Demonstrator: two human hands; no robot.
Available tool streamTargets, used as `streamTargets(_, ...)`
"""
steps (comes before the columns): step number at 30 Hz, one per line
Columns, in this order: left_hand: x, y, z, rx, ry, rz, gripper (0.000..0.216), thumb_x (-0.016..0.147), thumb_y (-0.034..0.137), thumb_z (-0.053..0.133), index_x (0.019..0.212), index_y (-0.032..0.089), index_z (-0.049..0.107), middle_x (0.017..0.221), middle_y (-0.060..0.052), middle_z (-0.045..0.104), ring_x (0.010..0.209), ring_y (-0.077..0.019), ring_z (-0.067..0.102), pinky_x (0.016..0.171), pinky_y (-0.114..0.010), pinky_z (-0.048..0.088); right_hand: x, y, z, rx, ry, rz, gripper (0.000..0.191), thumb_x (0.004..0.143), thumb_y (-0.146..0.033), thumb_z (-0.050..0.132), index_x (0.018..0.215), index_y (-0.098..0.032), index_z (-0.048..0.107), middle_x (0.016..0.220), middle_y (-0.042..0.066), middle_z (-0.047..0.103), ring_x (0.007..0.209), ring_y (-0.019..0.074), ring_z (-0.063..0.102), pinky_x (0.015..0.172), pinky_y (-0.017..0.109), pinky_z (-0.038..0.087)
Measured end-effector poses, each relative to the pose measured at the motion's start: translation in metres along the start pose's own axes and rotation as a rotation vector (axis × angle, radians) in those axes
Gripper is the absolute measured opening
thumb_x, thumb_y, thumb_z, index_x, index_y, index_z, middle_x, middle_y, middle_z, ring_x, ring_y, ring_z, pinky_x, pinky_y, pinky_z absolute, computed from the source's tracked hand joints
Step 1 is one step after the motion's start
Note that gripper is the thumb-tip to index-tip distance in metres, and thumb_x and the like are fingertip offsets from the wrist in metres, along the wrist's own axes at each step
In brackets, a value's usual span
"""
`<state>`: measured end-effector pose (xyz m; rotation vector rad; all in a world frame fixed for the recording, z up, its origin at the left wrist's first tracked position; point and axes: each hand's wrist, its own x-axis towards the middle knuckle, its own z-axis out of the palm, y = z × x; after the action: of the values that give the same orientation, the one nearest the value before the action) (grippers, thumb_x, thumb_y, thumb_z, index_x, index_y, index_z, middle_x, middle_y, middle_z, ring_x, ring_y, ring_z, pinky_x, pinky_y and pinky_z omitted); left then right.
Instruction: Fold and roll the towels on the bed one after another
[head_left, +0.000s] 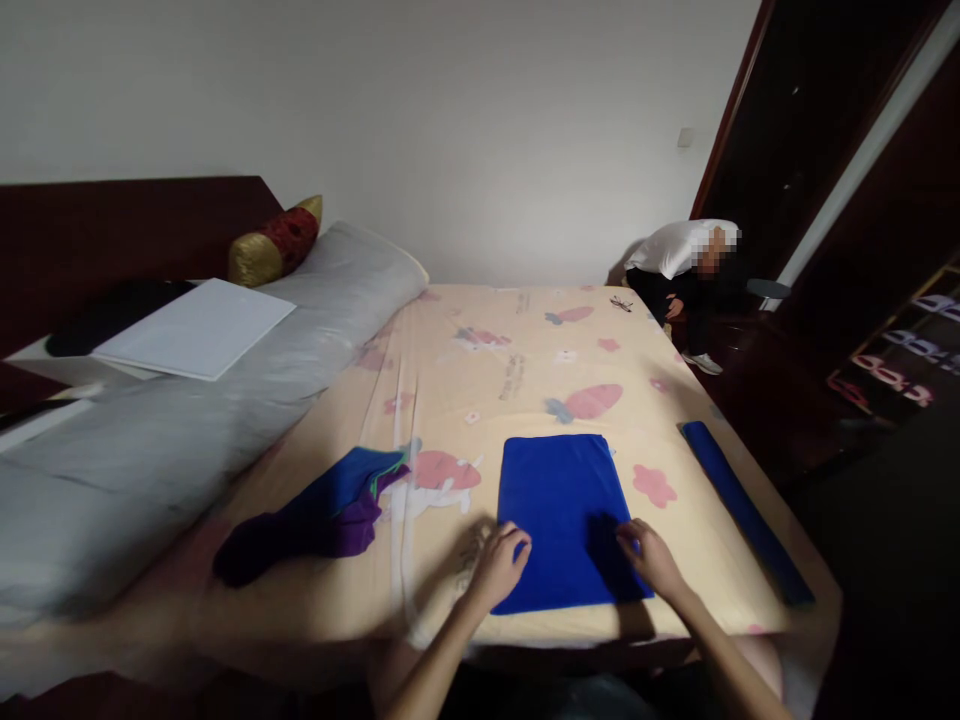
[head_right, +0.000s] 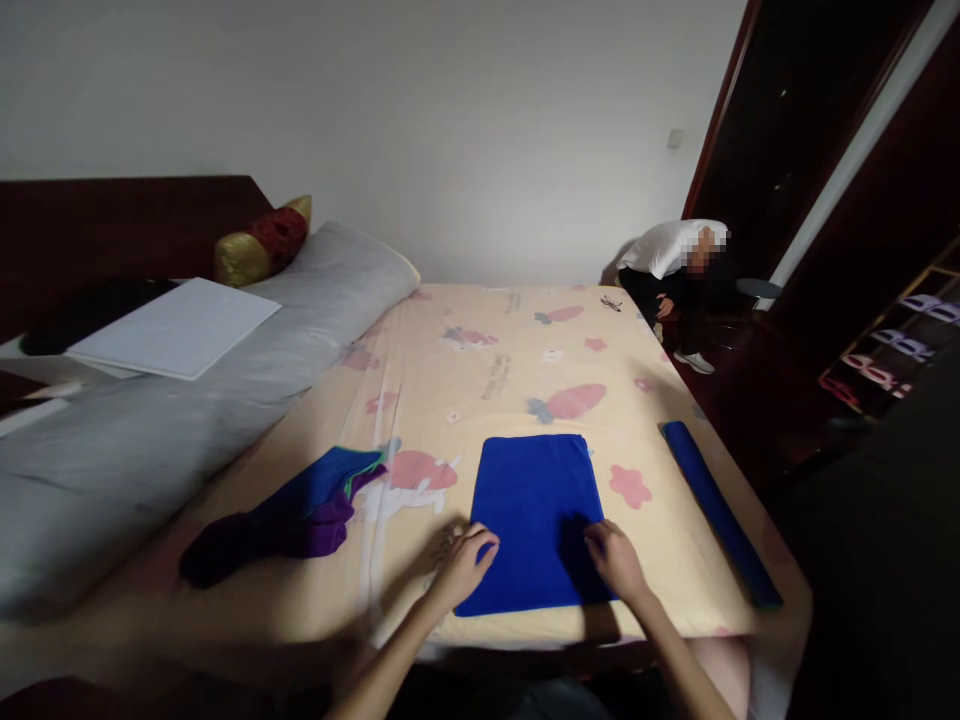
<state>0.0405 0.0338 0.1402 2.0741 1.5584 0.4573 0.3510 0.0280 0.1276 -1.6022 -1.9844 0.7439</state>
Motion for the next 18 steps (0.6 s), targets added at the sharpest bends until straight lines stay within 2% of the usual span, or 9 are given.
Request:
streamTargets(3, 0.011, 0.021, 0.047, 0.098, 0.162, 0.068, 0.049, 0.092, 0.018, 0.032, 0.138, 0.018, 0.048, 0.145, -0.011, 0.049, 0.133, -0.0219, 0.046, 0.108, -0.041, 0.040, 0.011, -0.024, 0.053, -0.040, 0.043, -0.051, 0.043, 0.090, -0.029, 0.040, 0.126, -0.020, 0.062, 0.135, 0.013, 0.058, 0.124, 0.0283, 0.053, 0.104, 0.047, 0.041)
streamTargets(5, 0.012, 0.026, 0.075, 0.169, 0.163, 0.100, 0.055, 0.093, 0.017, 0.029, 0.147, 0.016, 0.035, 0.155, -0.010, 0.036, 0.143, -0.0217, 0.032, 0.112, -0.044, 0.036, 0.012, -0.035, 0.082, -0.103, 0.044, -0.095, 0.049, 0.092, -0.027, 0.038, 0.138, -0.023, 0.051, 0.148, 0.010, 0.045, 0.136, 0.0268, 0.042, 0.109, 0.047, 0.037)
streamTargets(7, 0.006, 0.023, 0.092, 0.235, 0.138, 0.103, 0.056, 0.095, 0.022, 0.029, 0.151, 0.018, 0.029, 0.156, -0.008, 0.032, 0.145, -0.0214, 0.028, 0.115, -0.045, 0.032, 0.006, -0.035, 0.098, -0.184, 0.052, -0.123, 0.051, 0.094, -0.029, 0.037, 0.145, -0.030, 0.041, 0.153, 0.004, 0.038, 0.140, 0.0248, 0.036, 0.111, 0.046, 0.034)
streamTargets(10, -0.010, 0.002, 0.093, 0.322, 0.145, 0.042, 0.057, 0.096, 0.035, 0.031, 0.152, 0.025, 0.024, 0.157, -0.005, 0.029, 0.145, -0.0215, 0.028, 0.117, -0.043, 0.028, -0.011, -0.014, 0.095, -0.245, 0.089, -0.088, 0.051, 0.096, -0.040, 0.037, 0.147, -0.038, 0.035, 0.154, 0.000, 0.035, 0.142, 0.0260, 0.032, 0.113, 0.048, 0.031)
streamTargets(14, -0.035, -0.037, 0.074, 0.426, 0.209, -0.017, 0.059, 0.097, 0.042, 0.030, 0.153, 0.024, 0.021, 0.157, -0.005, 0.030, 0.143, -0.0237, 0.031, 0.117, -0.048, 0.024, -0.039, 0.035, 0.073, -0.340, 0.171, 0.076, 0.059, 0.097, -0.048, 0.030, 0.150, -0.022, 0.031, 0.155, 0.011, 0.033, 0.143, 0.0289, 0.029, 0.114, 0.053, 0.026)
streamTargets(18, -0.049, -0.055, 0.058, 0.453, 0.268, -0.015, 0.055, 0.097, 0.041, 0.033, 0.148, 0.022, 0.036, 0.152, -0.007, 0.041, 0.139, -0.0228, 0.039, 0.114, -0.043, 0.028, -0.061, 0.066, 0.061, -0.391, 0.252, 0.172, 0.059, 0.096, -0.049, 0.024, 0.146, -0.019, 0.039, 0.151, 0.013, 0.039, 0.140, 0.0281, 0.035, 0.110, 0.050, 0.032)
